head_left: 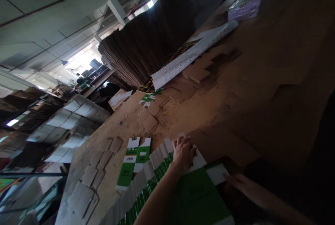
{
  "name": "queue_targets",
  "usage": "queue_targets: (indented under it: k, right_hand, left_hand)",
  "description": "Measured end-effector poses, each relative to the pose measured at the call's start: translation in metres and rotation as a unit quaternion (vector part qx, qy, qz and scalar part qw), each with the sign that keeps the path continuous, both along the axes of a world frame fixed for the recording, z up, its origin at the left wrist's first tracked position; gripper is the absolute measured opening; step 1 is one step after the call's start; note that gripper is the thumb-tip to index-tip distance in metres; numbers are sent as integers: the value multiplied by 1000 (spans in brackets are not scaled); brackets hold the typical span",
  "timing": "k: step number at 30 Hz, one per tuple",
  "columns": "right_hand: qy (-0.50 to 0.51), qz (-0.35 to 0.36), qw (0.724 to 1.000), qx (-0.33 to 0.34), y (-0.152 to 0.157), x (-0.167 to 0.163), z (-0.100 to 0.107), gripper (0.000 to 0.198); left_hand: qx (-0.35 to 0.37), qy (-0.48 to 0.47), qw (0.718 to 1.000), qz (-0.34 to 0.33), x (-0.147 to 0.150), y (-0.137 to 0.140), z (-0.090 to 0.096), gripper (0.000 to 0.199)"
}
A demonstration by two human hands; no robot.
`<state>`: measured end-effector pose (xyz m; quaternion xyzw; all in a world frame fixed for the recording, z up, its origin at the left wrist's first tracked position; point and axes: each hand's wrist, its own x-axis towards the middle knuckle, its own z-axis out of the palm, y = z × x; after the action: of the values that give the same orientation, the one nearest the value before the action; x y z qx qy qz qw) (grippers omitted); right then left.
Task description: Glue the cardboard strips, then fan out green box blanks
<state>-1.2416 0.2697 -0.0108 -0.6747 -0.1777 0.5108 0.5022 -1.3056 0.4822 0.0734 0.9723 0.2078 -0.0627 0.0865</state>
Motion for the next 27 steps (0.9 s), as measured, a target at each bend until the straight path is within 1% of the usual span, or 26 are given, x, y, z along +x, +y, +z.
queue_targets:
  k: [2,3,4,5,6,7,9,11,12,13,15,17,20,22,24,26,27]
  right_hand:
    - [-26,-69,997,-39,-18,24,-14,56]
    - [-54,-110,991,-43,-25,35,-18,53]
    - [-95,-145,984,-40,-30,44,-19,50]
    - [-141,-164,976,-29,-32,50,-19,46]
    - [-187,-164,969,-7,-31,52,-18,43]
    - [-228,-142,963,24,-28,52,-18,42]
    - [-289,-68,948,113,-17,43,-20,45]
    - [-303,24,935,184,-7,31,-29,51]
    - [-309,58,928,200,-2,26,-35,53]
    - [-318,81,922,206,1,22,-41,55]
    - [-350,105,908,204,4,19,-53,53]
    - [-390,121,889,207,5,18,-59,44]
    - [-453,133,856,209,5,17,-58,36]
    - [-482,136,843,196,5,16,-54,35]
    - [-498,148,835,180,2,21,-51,38]
    - [-523,149,826,148,-8,36,-53,49]
    - [-546,136,818,121,-15,47,-55,56]
  left_hand:
    - [-15,11,1000,9,-3,2,0,18]
    - [-19,18,1000,13,-5,3,1,19]
    - [-21,24,999,20,-6,3,3,20]
    - [-20,32,999,34,-7,3,4,23]
    - [-20,38,998,53,-7,3,6,26]
    - [-19,40,996,79,-6,3,6,29]
    - [-22,36,990,132,-5,3,6,36]
    - [-29,34,986,158,-5,3,6,40]
    - [-31,33,987,157,-5,3,5,39]
    - [-31,33,988,148,-7,3,4,35]
    - [-27,33,992,115,-10,2,3,30]
    - [-22,32,995,87,-14,2,1,34]
    - [-13,32,997,70,-19,2,-3,35]
    - [-7,39,997,65,-20,2,-4,34]
    - [-4,49,997,63,-18,2,-5,38]
    - [-5,51,997,57,-15,2,-5,47]
    - [-7,50,997,55,-13,3,-4,49]
